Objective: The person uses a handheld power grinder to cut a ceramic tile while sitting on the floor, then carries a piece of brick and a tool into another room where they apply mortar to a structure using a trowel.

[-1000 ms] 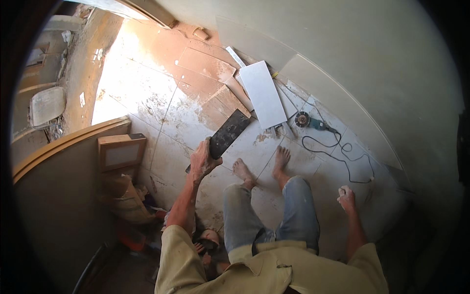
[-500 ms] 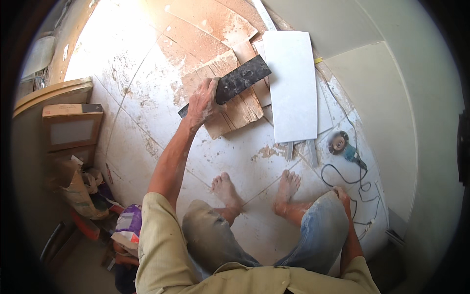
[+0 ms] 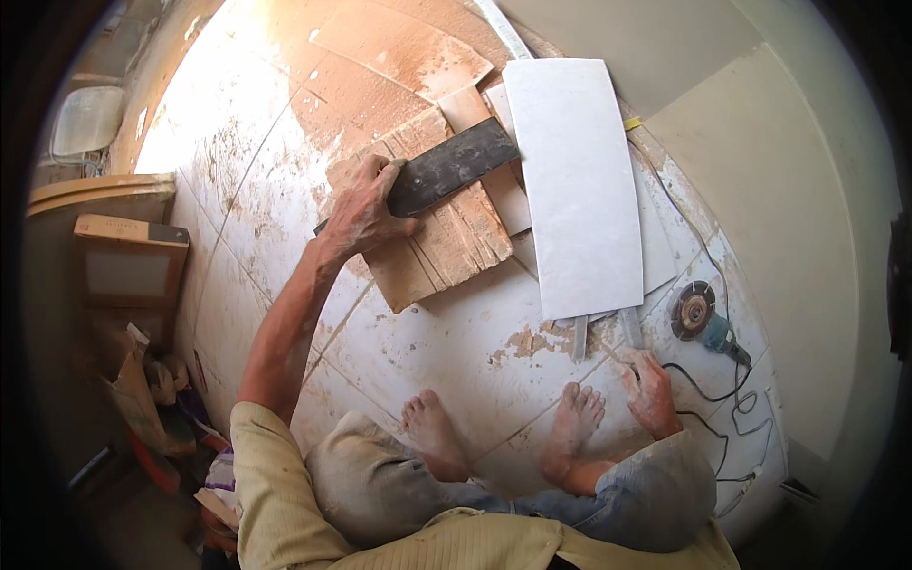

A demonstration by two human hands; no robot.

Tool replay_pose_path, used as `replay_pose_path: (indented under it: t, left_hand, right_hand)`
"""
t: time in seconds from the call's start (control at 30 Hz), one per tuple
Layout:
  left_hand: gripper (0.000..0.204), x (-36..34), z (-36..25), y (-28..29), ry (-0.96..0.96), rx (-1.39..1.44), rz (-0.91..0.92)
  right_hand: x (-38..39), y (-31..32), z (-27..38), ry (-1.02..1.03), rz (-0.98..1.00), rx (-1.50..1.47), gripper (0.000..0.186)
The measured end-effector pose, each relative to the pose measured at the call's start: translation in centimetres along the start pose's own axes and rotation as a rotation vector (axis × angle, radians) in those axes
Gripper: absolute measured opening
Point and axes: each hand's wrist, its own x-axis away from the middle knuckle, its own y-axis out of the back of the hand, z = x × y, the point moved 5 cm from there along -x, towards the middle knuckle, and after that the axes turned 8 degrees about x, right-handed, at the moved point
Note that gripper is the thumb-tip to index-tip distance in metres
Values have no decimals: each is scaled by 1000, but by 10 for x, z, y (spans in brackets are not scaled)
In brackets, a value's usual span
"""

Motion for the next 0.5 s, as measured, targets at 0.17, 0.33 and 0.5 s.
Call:
replay_pose_path:
  t: [0.17, 0.33, 0.5]
  left_hand:
    - [90, -2, -7, 1, 25, -100, 30]
    - [92, 0, -2, 2, -59, -276, 15]
    - [86, -14, -25, -3, -200, -270, 5]
  right_hand:
    - [17, 13, 2, -14, -50, 13, 25]
    - [37, 32, -14, -35, -164, 122, 22]
    - [76, 65, -71, -201, -314, 238, 27]
